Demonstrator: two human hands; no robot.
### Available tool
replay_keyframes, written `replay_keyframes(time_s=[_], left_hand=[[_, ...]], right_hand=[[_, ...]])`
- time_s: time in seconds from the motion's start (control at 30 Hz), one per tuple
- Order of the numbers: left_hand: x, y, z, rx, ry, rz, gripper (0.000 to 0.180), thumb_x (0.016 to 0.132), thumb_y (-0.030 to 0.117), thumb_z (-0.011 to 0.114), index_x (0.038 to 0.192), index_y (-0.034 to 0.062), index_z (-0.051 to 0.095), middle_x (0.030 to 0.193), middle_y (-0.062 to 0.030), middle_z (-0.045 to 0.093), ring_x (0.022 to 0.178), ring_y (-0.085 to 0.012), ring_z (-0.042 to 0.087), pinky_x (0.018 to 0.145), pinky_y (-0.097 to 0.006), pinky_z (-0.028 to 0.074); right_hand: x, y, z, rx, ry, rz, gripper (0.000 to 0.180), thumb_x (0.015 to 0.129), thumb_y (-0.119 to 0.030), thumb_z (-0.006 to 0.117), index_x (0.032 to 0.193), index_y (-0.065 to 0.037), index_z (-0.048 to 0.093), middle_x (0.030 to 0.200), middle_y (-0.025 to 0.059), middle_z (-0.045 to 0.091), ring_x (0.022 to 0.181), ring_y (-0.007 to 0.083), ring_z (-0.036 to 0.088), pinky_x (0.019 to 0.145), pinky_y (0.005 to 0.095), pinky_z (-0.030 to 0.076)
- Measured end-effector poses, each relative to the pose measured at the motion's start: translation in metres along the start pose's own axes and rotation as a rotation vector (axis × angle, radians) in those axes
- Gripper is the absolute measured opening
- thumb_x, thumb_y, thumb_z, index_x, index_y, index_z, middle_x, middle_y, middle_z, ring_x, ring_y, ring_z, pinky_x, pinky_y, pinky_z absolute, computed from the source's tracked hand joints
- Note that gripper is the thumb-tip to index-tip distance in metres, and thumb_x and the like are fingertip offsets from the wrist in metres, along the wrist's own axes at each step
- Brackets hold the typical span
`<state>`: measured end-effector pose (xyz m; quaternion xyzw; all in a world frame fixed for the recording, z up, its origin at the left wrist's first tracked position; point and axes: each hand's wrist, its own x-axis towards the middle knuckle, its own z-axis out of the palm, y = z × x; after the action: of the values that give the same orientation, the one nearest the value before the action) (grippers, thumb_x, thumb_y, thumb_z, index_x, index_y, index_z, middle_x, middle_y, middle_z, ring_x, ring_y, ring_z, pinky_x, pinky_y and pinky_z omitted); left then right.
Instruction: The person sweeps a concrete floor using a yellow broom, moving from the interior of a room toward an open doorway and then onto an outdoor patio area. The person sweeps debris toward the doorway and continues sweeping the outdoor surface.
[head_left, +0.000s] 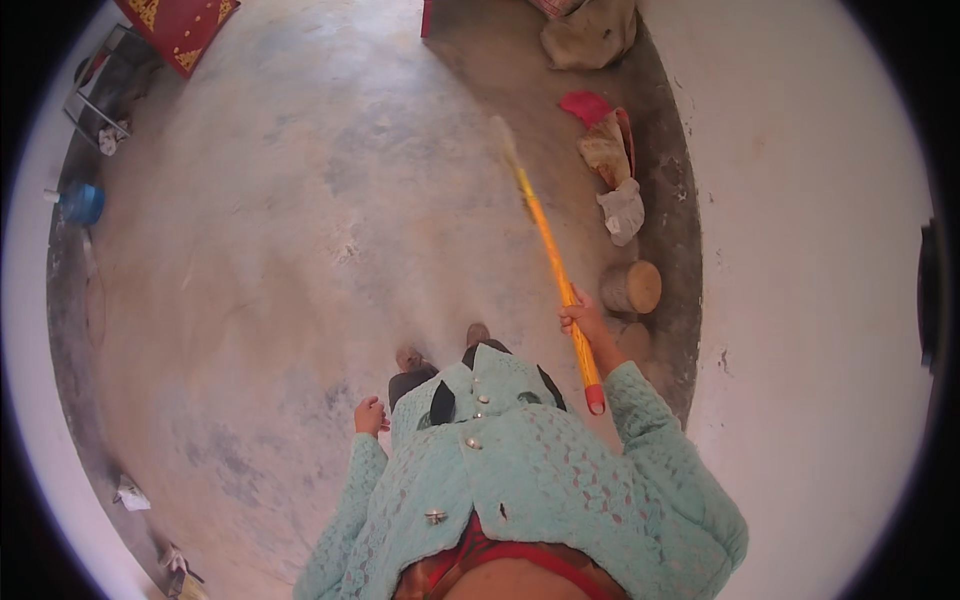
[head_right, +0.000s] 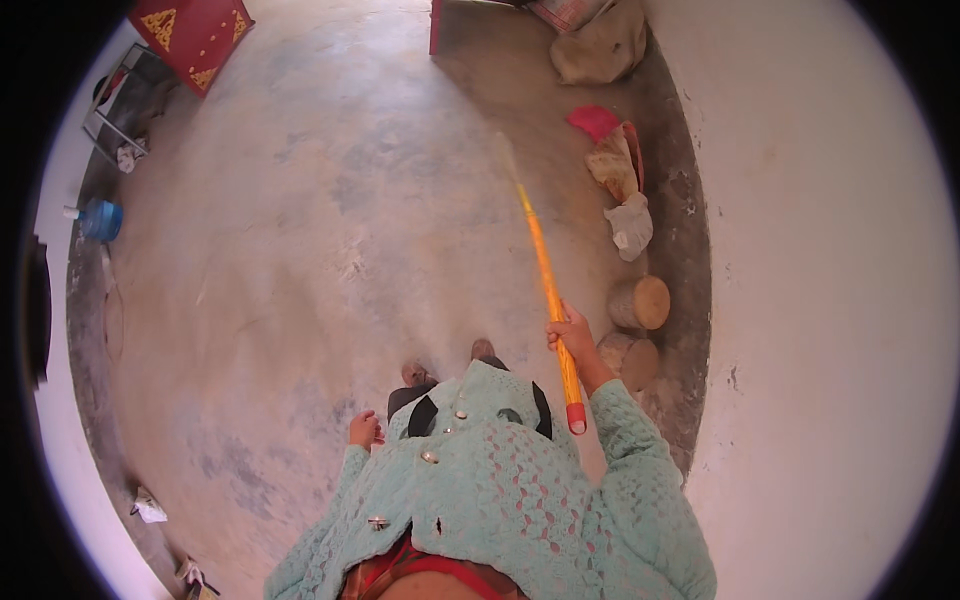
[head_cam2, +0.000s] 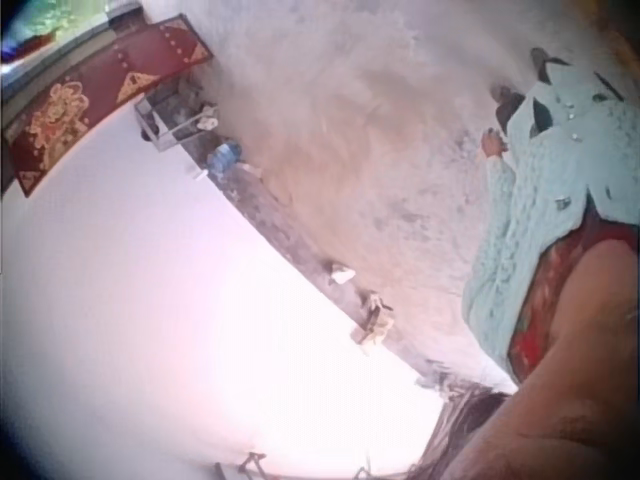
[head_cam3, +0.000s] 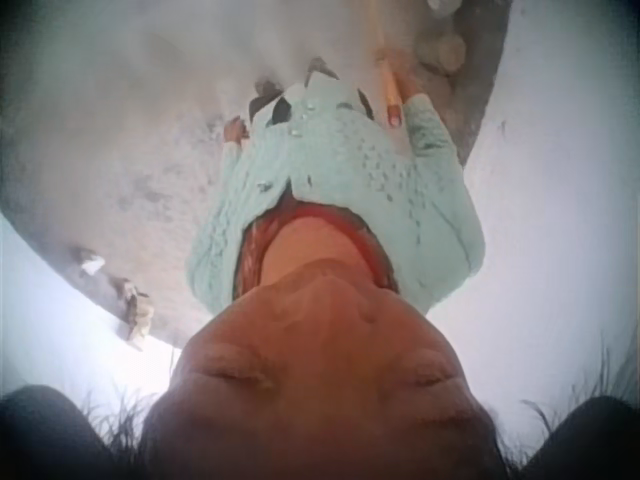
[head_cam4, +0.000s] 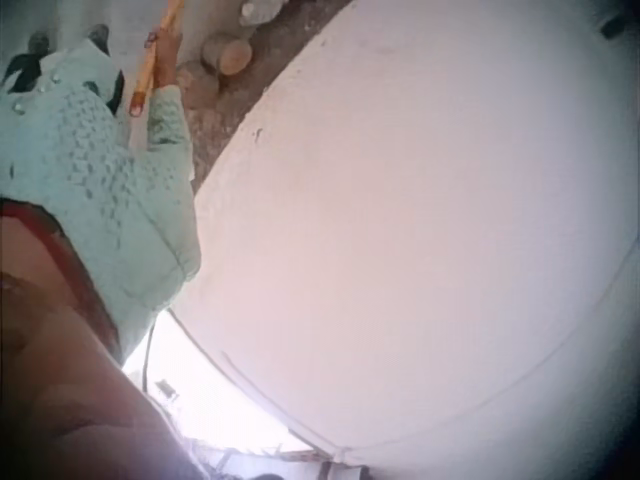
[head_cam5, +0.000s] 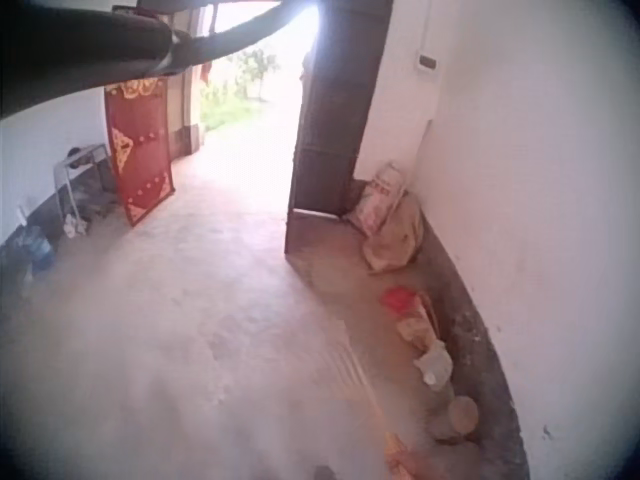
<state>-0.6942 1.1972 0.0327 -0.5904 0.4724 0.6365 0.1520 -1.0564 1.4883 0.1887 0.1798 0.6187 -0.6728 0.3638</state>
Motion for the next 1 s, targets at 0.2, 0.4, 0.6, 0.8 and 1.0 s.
replay_keyframes(time_s=[0.2,0.4,0.6,0.8,1.0], left_hand=[[0.003,0.037,0.006,0.002,0.051,0.007,0.036,0.071,0.011,0.046,0.106,0.0003,0.047,0.062,-0.0093,0.051,0.040,-0.0161,0.050,0.034,-0.029,0.044],[-0.049,0.031,0.023,0.132,0.248,-0.028,0.035,0.072,0.011,0.046,0.104,-0.0013,0.049,0.061,-0.0097,0.052,0.043,-0.0166,0.050,0.038,-0.029,0.044],[-0.046,-0.033,0.047,0.567,0.118,0.199,0.033,0.069,0.016,0.052,0.096,-0.0025,0.056,0.077,-0.0181,0.060,0.060,-0.0169,0.059,0.061,-0.030,0.048],[-0.032,0.080,0.099,0.171,0.114,-0.170,0.035,0.072,0.010,0.047,0.105,-0.0012,0.048,0.065,-0.0110,0.054,0.045,-0.0156,0.053,0.041,-0.030,0.046],[0.010,0.116,0.087,-0.002,0.127,-0.080,0.034,0.074,0.008,0.044,0.107,-0.0008,0.046,0.060,-0.0077,0.049,0.040,-0.0145,0.049,0.035,-0.028,0.043]], right_hand=[[0.086,-0.025,-0.045,0.099,0.193,-0.056,0.030,0.069,0.006,0.045,0.097,-0.004,0.038,0.057,0.0063,0.044,0.039,0.0127,0.042,0.034,0.0250,0.037],[0.229,-0.043,-0.109,-0.031,0.500,-0.079,0.019,0.067,0.002,0.043,0.083,-0.006,0.035,0.050,0.0071,0.042,0.035,0.0161,0.042,0.031,0.0263,0.035],[0.289,-0.061,-0.128,-0.154,0.407,0.137,0.019,0.067,0.001,0.044,0.082,-0.006,0.036,0.050,0.0062,0.042,0.035,0.0163,0.042,0.030,0.0271,0.034],[0.207,-0.081,-0.074,-0.190,0.066,0.257,0.061,0.068,0.005,0.045,0.123,-0.010,0.023,0.052,0.0055,0.043,0.038,0.0128,0.042,0.033,0.0247,0.035],[0.091,-0.100,-0.039,-0.002,-0.012,0.282,0.082,0.067,0.009,0.047,0.132,-0.015,0.003,0.065,0.0074,0.047,0.044,0.0110,0.044,0.037,0.0220,0.037]])
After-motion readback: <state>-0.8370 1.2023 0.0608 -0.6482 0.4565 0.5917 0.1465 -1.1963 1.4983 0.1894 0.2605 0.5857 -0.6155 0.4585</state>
